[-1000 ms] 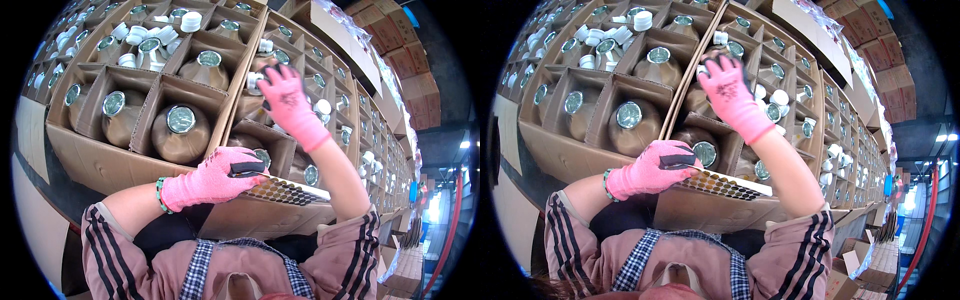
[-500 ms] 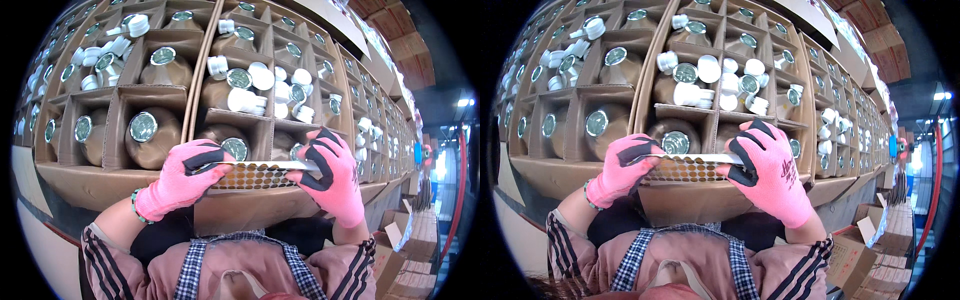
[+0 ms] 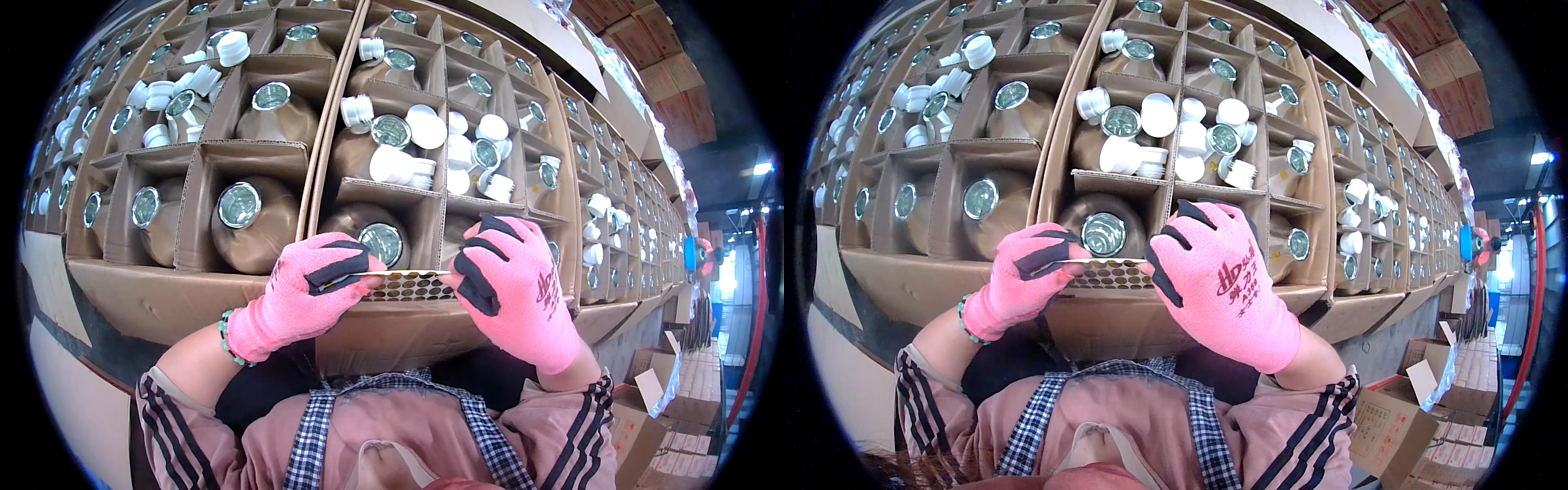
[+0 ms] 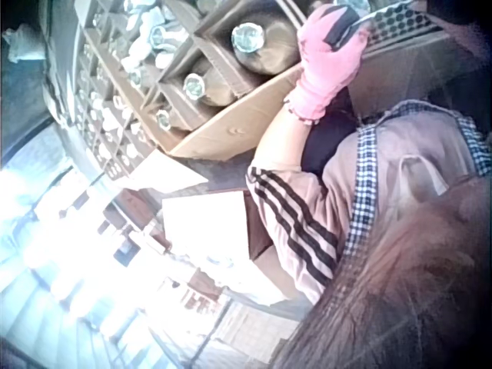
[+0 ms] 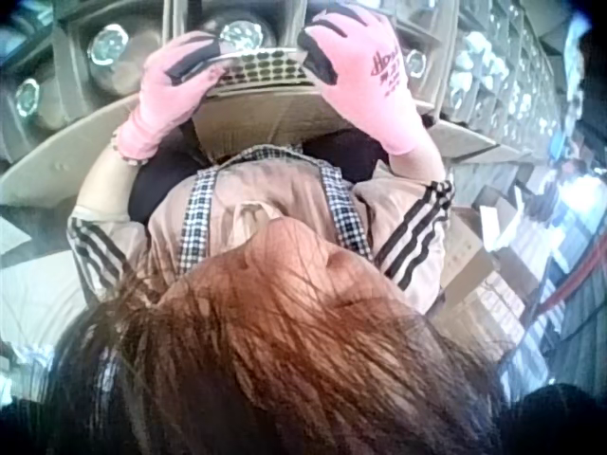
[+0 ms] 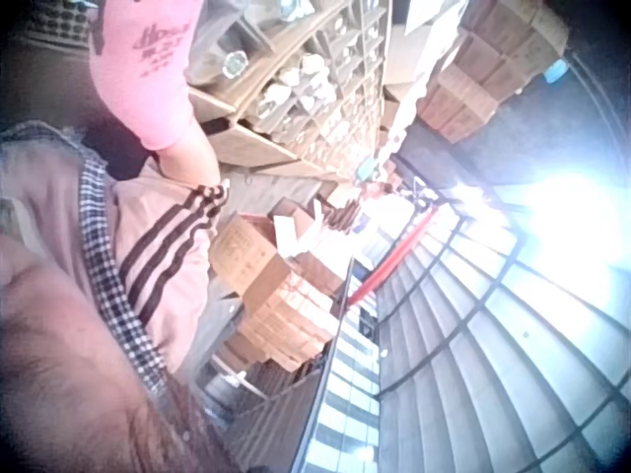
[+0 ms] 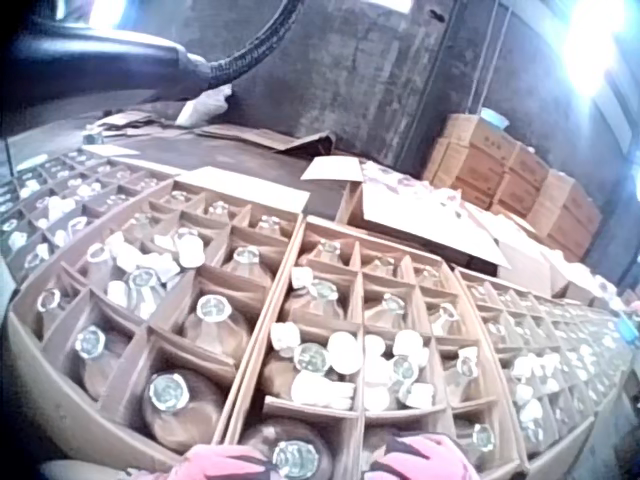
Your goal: The person applies round gold stickers to the necks of glass jars arranged in cardboard boxes. They peel stickers from a sheet and press them onto each jar one by one, working across multiple boxes in a warehouse setting.
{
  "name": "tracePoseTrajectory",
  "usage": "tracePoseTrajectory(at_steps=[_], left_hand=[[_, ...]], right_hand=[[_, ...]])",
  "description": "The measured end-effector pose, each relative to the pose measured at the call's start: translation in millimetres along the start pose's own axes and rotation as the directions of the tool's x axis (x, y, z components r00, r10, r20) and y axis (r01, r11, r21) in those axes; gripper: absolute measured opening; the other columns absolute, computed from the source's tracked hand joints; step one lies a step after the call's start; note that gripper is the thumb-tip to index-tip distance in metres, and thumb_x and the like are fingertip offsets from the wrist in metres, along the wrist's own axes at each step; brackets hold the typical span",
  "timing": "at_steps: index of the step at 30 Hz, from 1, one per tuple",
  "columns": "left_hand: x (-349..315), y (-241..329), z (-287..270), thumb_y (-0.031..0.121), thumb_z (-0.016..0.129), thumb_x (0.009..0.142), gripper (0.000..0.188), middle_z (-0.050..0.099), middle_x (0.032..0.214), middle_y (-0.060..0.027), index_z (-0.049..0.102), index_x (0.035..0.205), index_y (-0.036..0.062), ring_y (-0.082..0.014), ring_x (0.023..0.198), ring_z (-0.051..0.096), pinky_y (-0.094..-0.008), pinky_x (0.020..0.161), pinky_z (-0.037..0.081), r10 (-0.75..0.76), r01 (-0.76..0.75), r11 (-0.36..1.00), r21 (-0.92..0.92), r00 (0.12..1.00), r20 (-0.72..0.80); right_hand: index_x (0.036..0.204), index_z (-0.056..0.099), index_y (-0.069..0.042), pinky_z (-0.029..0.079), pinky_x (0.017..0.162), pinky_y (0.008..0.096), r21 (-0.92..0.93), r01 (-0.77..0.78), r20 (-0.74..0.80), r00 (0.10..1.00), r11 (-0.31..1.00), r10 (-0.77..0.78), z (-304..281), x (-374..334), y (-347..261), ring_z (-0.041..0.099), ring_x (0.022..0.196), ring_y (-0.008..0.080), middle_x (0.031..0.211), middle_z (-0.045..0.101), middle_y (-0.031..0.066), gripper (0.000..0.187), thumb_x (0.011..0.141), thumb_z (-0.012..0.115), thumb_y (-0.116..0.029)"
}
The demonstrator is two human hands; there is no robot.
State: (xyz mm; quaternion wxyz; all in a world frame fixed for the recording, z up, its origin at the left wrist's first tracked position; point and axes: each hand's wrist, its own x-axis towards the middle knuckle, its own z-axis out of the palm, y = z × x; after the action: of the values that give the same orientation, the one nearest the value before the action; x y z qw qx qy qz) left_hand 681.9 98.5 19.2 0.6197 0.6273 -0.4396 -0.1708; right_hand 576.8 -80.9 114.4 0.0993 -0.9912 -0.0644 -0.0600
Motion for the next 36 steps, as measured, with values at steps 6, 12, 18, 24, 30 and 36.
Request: tracePoseTrajectory(at_steps=[6, 12, 18, 24, 30, 36], left_hand=[[-3, -5, 0, 0.005, 0.062, 0.069, 0.014, 0.055, 0.067, -0.0099, 0.062, 0.082, 0.0011, -0.0235, 0.061, 0.053, -0.0304, 0.057, 0.044, -0.103, 0.099, 0.991, -0.085, 0.994, -0.046], [2, -5, -3, 0.007, 0.061, 0.072, 0.013, 0.056, 0.069, -0.0085, 0.061, 0.083, 0.0000, -0.0193, 0.063, 0.053, -0.0281, 0.059, 0.043, -0.122, 0.115, 0.988, -0.102, 0.990, -0.070], [3, 0, -3, 0.007, 0.060, 0.073, 0.014, 0.056, 0.082, -0.0070, 0.061, 0.083, -0.0035, -0.0126, 0.075, 0.051, -0.0244, 0.067, 0.040, -0.303, 0.291, 0.942, -0.166, 0.951, -0.053], [8, 2, -1, 0.009, 0.061, 0.074, 0.014, 0.052, 0.068, -0.0049, 0.061, 0.083, -0.0020, -0.0124, 0.065, 0.047, -0.0256, 0.061, 0.039, -0.311, 0.293, 0.943, -0.156, 0.945, -0.101], [8, 6, 2, 0.009, 0.062, 0.074, 0.015, 0.055, 0.075, -0.0054, 0.061, 0.083, -0.0027, -0.0123, 0.071, 0.050, -0.0247, 0.065, 0.040, -0.406, 0.370, 0.900, -0.231, 0.904, -0.135], [9, 3, 3, 0.005, 0.060, 0.075, 0.012, 0.055, 0.080, -0.0028, 0.060, 0.084, -0.0034, -0.0081, 0.075, 0.051, -0.0202, 0.068, 0.040, -0.413, 0.379, 0.900, -0.216, 0.899, -0.147]], right_hand=[[0.077, 0.053, -0.005, 0.038, 0.078, 0.0393, 0.019, 0.038, 0.006, 0.999, 0.999, -0.038, 4, 5, 8, 0.050, 0.082, 0.0291, 0.077, 0.052, 0.0097, 0.018, 0.068, 0.063, -0.016], [0.084, 0.056, -0.007, 0.038, 0.079, 0.0396, 0.074, 0.133, -0.051, 0.990, 0.988, -0.129, 3, 9, 15, 0.050, 0.085, 0.0270, 0.081, 0.052, 0.0079, 0.023, 0.064, 0.065, -0.014], [0.083, 0.056, -0.012, 0.038, 0.078, 0.0410, 0.020, 0.367, -0.113, 0.925, 0.930, -0.362, 8, 12, 31, 0.051, 0.089, 0.0241, 0.084, 0.051, 0.0040, 0.029, 0.055, 0.065, -0.012], [0.079, 0.056, -0.013, 0.041, 0.077, 0.0407, -0.089, 0.452, -0.174, 0.870, 0.888, -0.461, 16, 16, 40, 0.051, 0.090, 0.0231, 0.085, 0.051, 0.0034, 0.023, 0.056, 0.057, -0.015], [0.079, 0.056, -0.014, 0.042, 0.077, 0.0409, -0.100, 0.510, -0.209, 0.829, 0.854, -0.519, 20, 14, 48, 0.051, 0.087, 0.0225, 0.085, 0.052, 0.0031, 0.020, 0.059, 0.058, -0.016], [0.076, 0.054, -0.010, 0.042, 0.078, 0.0414, -0.109, 0.548, -0.298, 0.778, 0.829, -0.553, 27, 16, 48, 0.051, 0.085, 0.0233, 0.078, 0.049, 0.0054, 0.019, 0.058, 0.055, -0.017]])
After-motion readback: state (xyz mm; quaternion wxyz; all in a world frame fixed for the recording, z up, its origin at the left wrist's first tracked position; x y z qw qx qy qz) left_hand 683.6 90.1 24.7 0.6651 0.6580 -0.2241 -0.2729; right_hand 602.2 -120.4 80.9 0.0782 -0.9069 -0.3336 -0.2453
